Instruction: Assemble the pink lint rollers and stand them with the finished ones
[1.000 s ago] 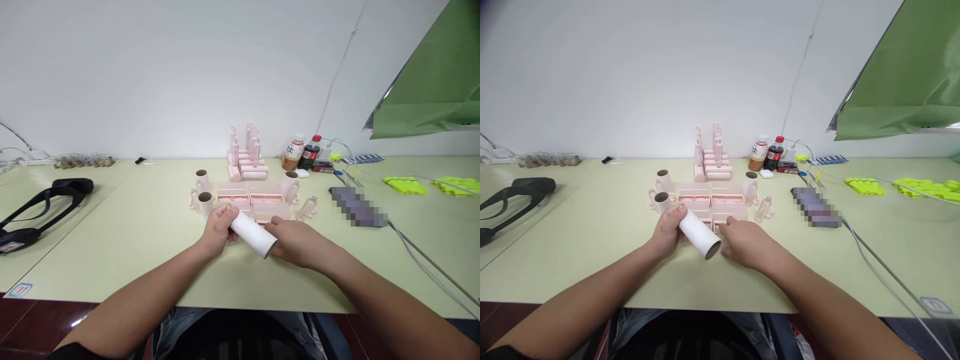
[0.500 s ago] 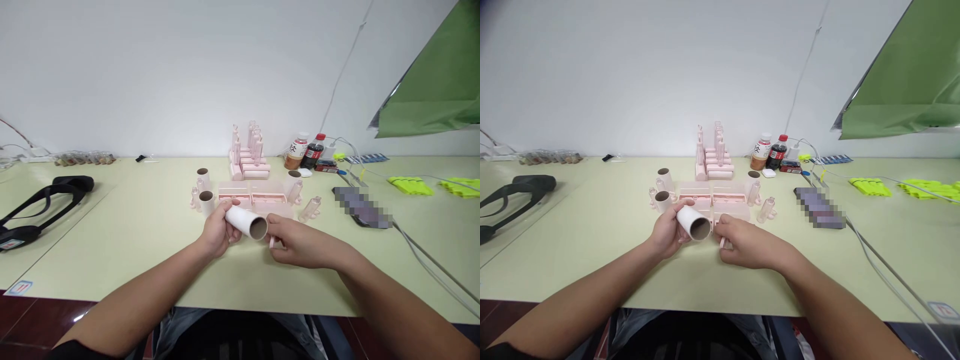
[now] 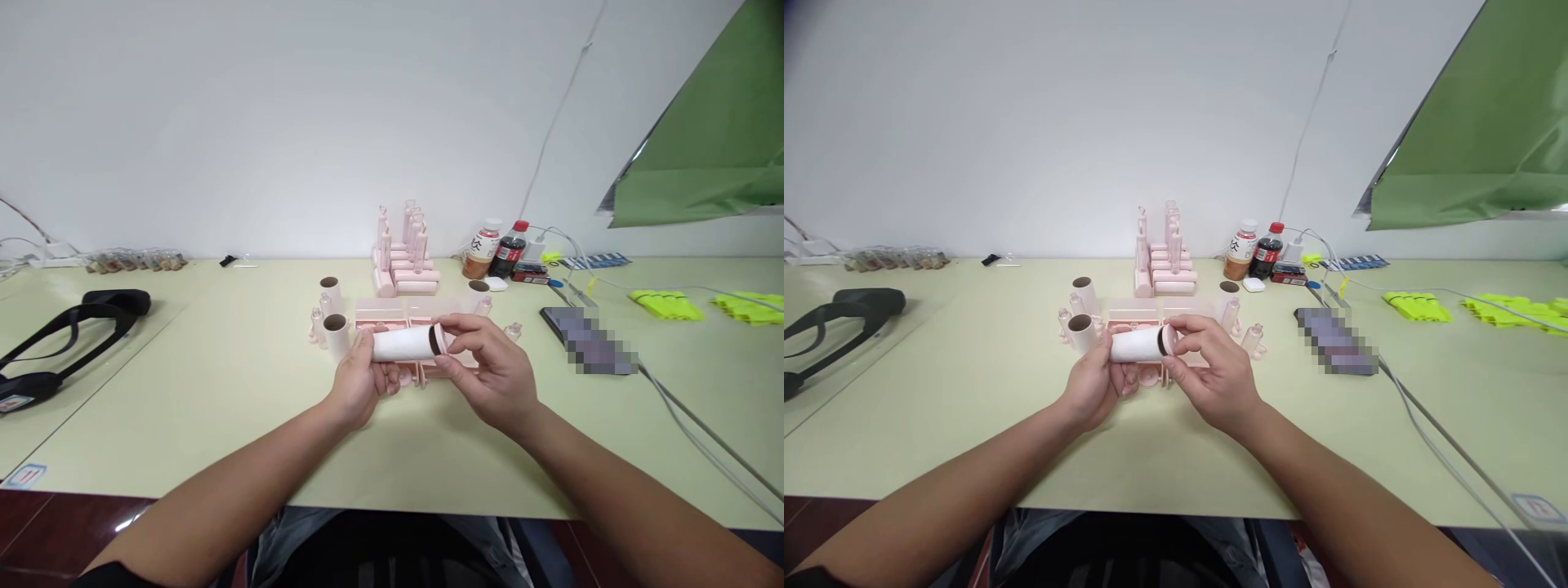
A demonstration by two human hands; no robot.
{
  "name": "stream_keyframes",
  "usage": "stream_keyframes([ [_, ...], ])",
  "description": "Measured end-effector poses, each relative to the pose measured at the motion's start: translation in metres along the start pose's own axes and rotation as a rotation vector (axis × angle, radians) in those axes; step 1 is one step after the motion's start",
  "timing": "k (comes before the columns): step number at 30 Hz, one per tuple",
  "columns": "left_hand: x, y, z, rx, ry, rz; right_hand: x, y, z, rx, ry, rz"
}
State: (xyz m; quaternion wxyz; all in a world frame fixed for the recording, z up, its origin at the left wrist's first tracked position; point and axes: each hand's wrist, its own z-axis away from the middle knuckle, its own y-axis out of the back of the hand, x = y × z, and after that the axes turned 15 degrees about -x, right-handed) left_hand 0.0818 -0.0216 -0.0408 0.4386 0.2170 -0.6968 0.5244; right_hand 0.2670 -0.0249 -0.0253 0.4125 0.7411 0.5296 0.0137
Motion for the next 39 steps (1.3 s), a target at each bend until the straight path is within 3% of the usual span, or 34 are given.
stream_keyframes([
  [6,-0.001,0.002,-0.001,-0.012,0.003,0.032,0.002,-0.001,-0.001,-0.012,0.004,0.11],
  [11,-0.001,0.004,-0.001,-0.049,0.026,-0.02,0.007,-0.002,-0.001,-0.003,-0.005,0.064],
  [17,-0.005,0.007,0.003,-0.266,0.08,-0.188,0.017,-0.01,0.004,0.095,-0.108,-0.361],
  [19,-0.007,0.008,0.005,-0.324,0.118,-0.213,0.018,-0.013,0.005,0.107,-0.132,-0.406],
  [22,-0.009,0.008,0.007,-0.375,0.147,-0.235,0.019,-0.017,0.008,0.028,-0.175,-0.369],
  [26,-0.01,0.007,0.009,-0.386,0.156,-0.291,0.018,-0.021,0.011,-0.078,-0.186,-0.294],
  [32,-0.008,0.006,0.01,-0.353,0.167,-0.381,0.013,-0.019,0.01,-0.118,-0.15,-0.219],
  [36,-0.007,0.006,0.01,-0.332,0.134,-0.407,0.01,-0.015,0.007,-0.06,-0.11,-0.187],
  [39,-0.008,0.006,0.009,-0.322,0.113,-0.441,0.008,-0.011,0.006,0.086,-0.097,-0.163],
])
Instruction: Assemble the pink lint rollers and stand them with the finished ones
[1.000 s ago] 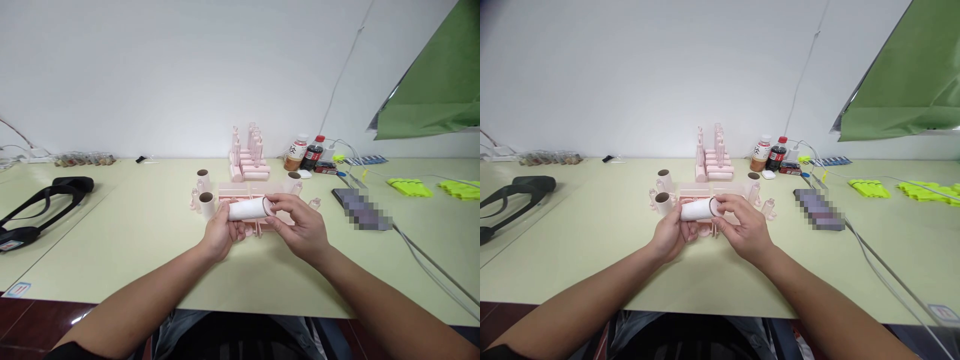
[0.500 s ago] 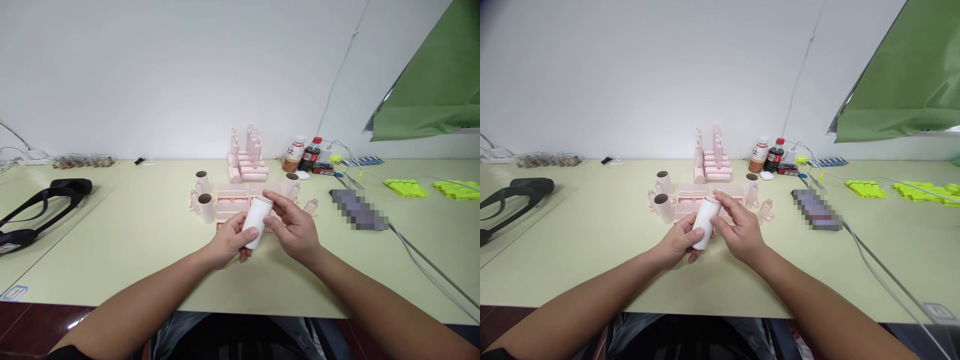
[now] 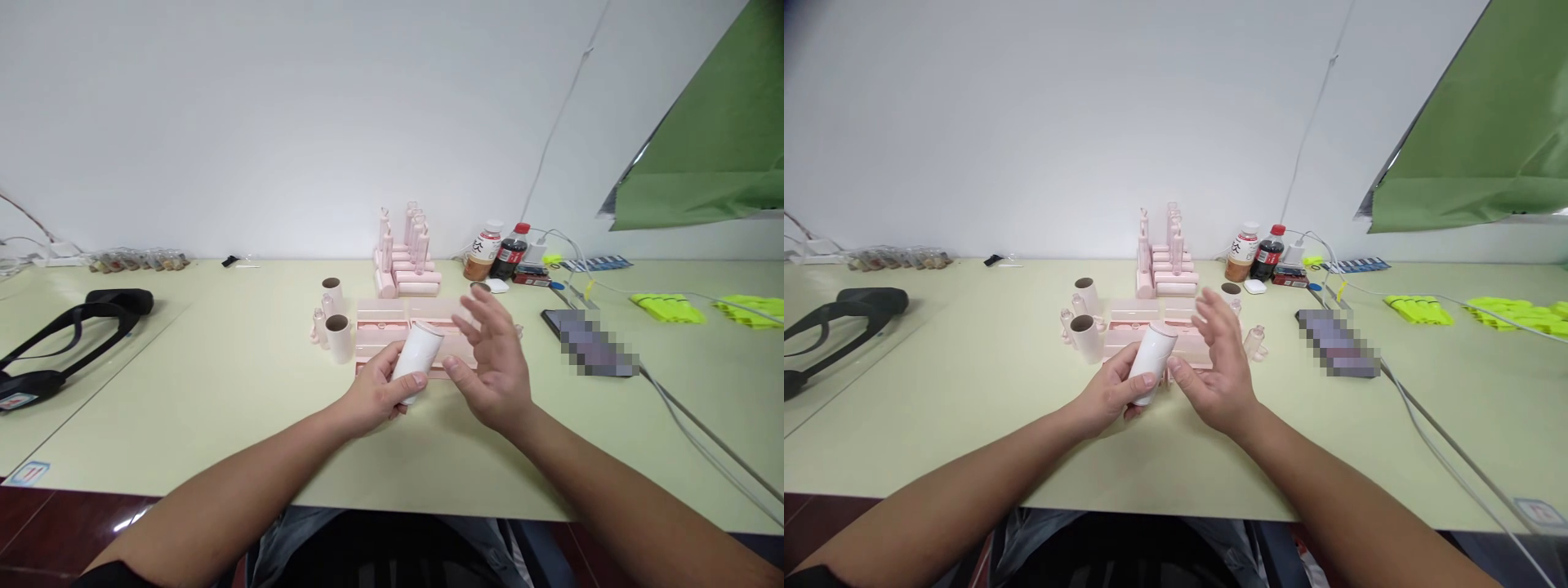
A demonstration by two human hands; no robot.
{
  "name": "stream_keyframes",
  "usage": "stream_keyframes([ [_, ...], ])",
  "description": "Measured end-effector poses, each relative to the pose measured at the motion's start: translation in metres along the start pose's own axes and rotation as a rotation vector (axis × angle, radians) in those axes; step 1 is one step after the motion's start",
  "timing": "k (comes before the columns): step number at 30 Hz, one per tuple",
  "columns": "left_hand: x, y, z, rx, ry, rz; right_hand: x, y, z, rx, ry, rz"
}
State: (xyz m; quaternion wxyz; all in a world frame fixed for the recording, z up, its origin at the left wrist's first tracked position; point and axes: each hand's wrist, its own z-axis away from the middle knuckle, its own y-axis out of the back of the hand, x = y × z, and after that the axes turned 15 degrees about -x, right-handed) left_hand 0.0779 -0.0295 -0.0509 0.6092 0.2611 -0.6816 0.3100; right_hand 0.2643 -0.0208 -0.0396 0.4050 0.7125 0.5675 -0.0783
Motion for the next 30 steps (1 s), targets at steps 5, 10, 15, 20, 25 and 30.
stream_keyframes([
  [5,-0.001,-0.002,0.006,0.011,-0.041,-0.043,-0.002,0.006,0.002,-0.339,0.062,0.053],
  [10,0.004,0.003,0.013,-0.115,-0.05,0.068,0.001,0.021,-0.003,-0.299,-0.022,-0.008],
  [15,0.005,0.011,0.01,-0.125,-0.153,0.191,0.01,0.04,-0.016,-0.364,-0.203,0.266],
  [20,0.001,0.013,0.009,-0.143,-0.155,0.227,0.013,0.028,-0.017,-0.775,-0.2,0.357],
  [25,0.002,0.013,0.011,-0.154,-0.136,0.235,0.003,0.019,-0.014,-0.984,-0.319,0.461],
  [30,0.002,0.013,0.01,-0.193,-0.128,0.236,-0.002,0.021,-0.011,-1.084,-0.418,0.628],
])
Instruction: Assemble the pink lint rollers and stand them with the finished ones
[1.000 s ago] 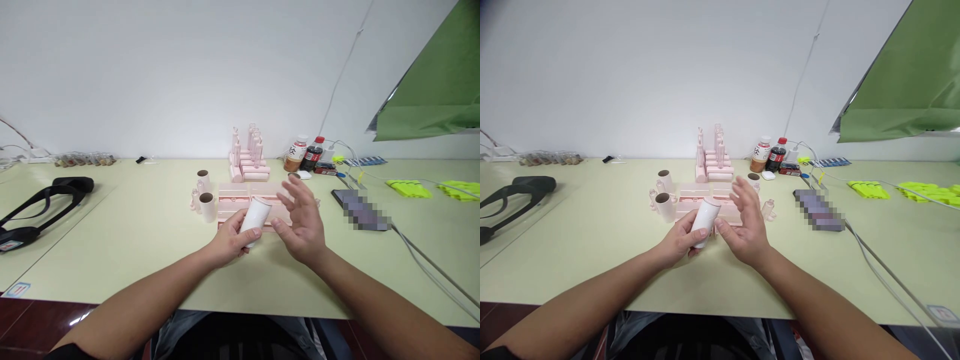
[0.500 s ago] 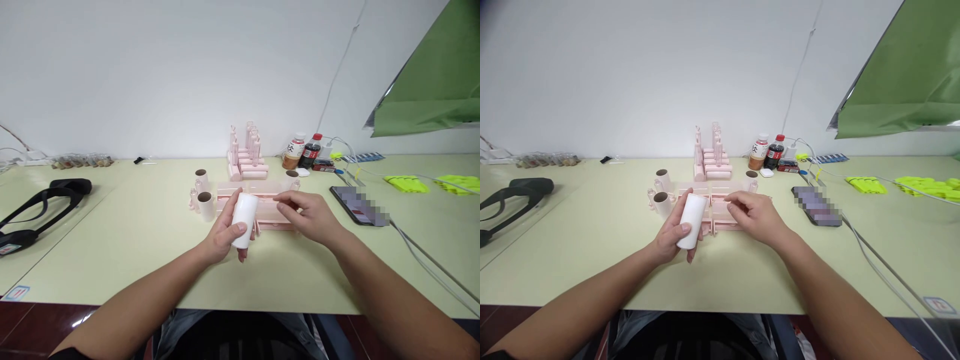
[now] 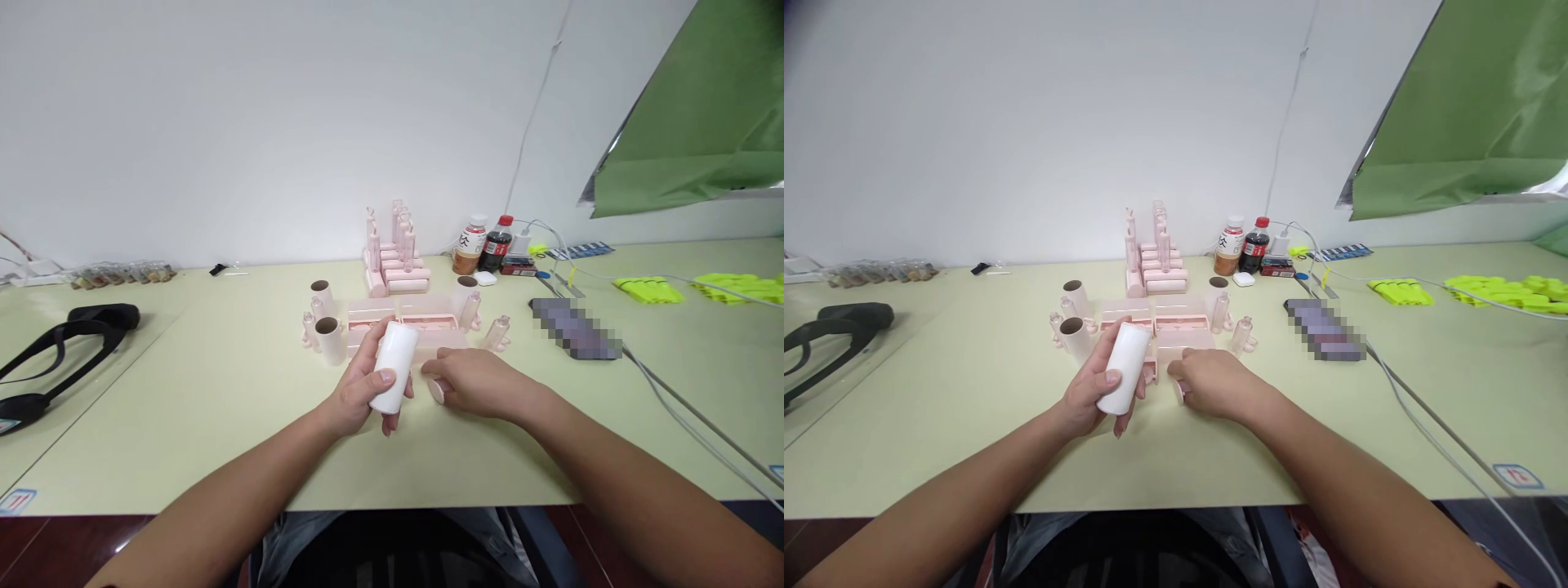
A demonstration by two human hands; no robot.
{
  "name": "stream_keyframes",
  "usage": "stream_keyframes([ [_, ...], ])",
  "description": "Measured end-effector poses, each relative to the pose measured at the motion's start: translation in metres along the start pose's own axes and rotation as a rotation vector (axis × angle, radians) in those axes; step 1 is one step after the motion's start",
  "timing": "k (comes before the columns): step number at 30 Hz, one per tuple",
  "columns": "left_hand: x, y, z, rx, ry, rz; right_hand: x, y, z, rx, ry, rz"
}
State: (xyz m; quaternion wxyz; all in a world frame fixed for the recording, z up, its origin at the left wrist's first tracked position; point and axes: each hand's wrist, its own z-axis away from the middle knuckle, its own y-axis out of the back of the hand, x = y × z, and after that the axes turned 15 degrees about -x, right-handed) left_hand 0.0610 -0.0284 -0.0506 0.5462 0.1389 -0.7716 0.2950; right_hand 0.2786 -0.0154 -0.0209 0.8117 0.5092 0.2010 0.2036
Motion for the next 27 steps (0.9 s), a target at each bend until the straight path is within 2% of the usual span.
stream_keyframes([
  [4,-0.002,0.001,-0.002,0.037,0.01,-0.004,0.003,-0.001,-0.002,0.003,0.0,-0.005],
  [11,-0.005,0.002,-0.006,0.233,-0.024,-0.023,0.006,0.005,-0.006,0.11,-0.002,-0.17],
  [14,-0.004,0.001,-0.008,0.231,-0.036,0.011,0.007,0.006,-0.005,0.135,0.059,-0.301],
  [20,-0.003,-0.001,-0.008,0.193,-0.029,0.037,0.007,0.005,-0.005,0.248,0.206,-0.778],
  [24,-0.005,-0.001,-0.007,0.16,0.013,0.016,0.0,0.0,-0.011,0.345,0.203,-0.957],
  [27,-0.007,0.0,-0.006,0.15,0.065,-0.002,-0.005,-0.004,-0.015,0.428,0.17,-0.958],
])
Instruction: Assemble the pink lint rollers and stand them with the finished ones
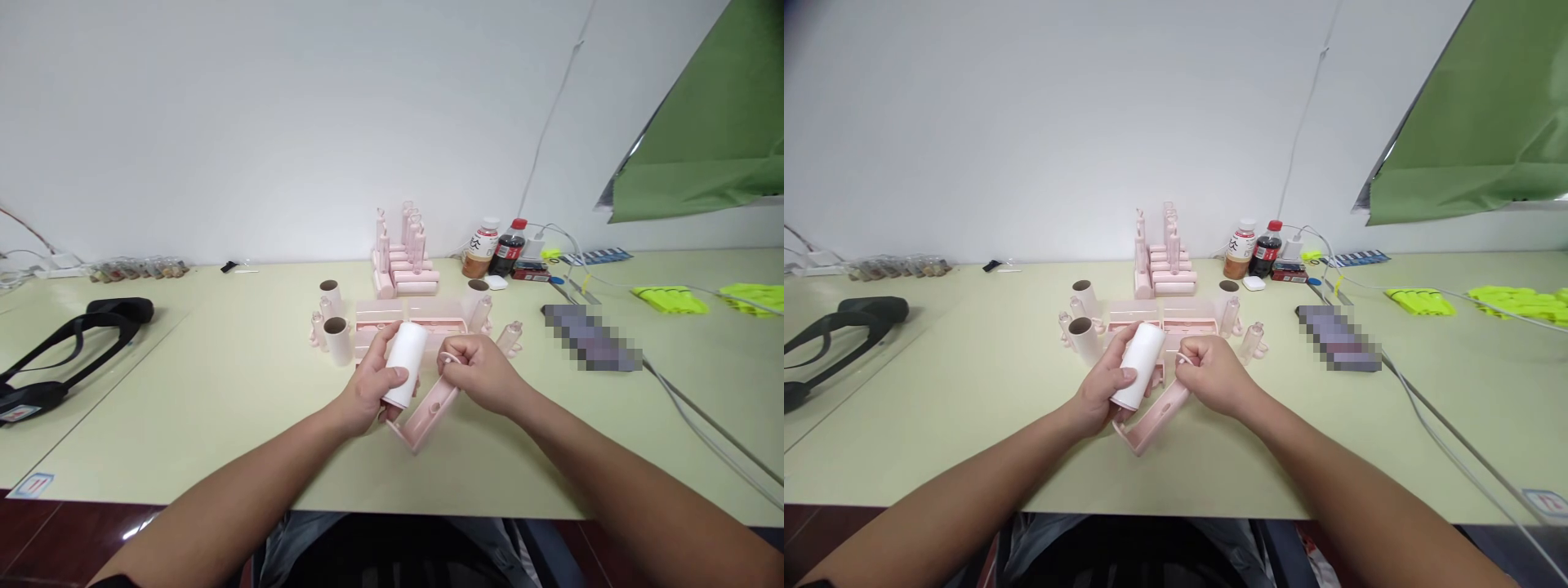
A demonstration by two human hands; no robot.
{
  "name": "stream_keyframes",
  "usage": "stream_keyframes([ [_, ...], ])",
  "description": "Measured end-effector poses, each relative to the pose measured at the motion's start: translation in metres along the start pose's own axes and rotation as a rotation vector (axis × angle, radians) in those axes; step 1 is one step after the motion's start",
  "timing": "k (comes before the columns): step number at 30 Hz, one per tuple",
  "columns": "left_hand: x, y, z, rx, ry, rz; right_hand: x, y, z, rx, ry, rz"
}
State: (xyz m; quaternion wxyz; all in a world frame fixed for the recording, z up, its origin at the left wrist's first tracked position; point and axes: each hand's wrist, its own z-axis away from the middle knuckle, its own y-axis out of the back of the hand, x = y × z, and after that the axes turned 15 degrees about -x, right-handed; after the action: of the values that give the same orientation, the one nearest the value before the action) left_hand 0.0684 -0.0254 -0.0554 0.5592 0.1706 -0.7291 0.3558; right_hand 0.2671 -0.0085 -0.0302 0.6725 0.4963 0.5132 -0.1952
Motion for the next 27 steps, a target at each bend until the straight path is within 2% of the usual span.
stream_keyframes([
  [7,-0.001,0.0,0.002,-0.052,0.055,-0.07,0.004,-0.007,-0.002,0.138,-0.002,0.005],
  [12,0.005,-0.004,0.003,-0.105,0.067,-0.113,0.006,-0.009,0.0,0.086,-0.008,-0.067],
  [20,0.007,-0.002,0.004,-0.15,0.12,-0.28,-0.005,-0.002,0.001,0.076,-0.023,-0.012],
  [23,0.008,0.001,0.007,-0.187,0.098,-0.442,-0.009,0.0,0.002,0.033,-0.012,-0.02],
  [27,0.014,0.006,0.009,-0.191,0.049,-0.759,-0.009,0.005,0.005,-0.207,-0.129,-0.208],
])
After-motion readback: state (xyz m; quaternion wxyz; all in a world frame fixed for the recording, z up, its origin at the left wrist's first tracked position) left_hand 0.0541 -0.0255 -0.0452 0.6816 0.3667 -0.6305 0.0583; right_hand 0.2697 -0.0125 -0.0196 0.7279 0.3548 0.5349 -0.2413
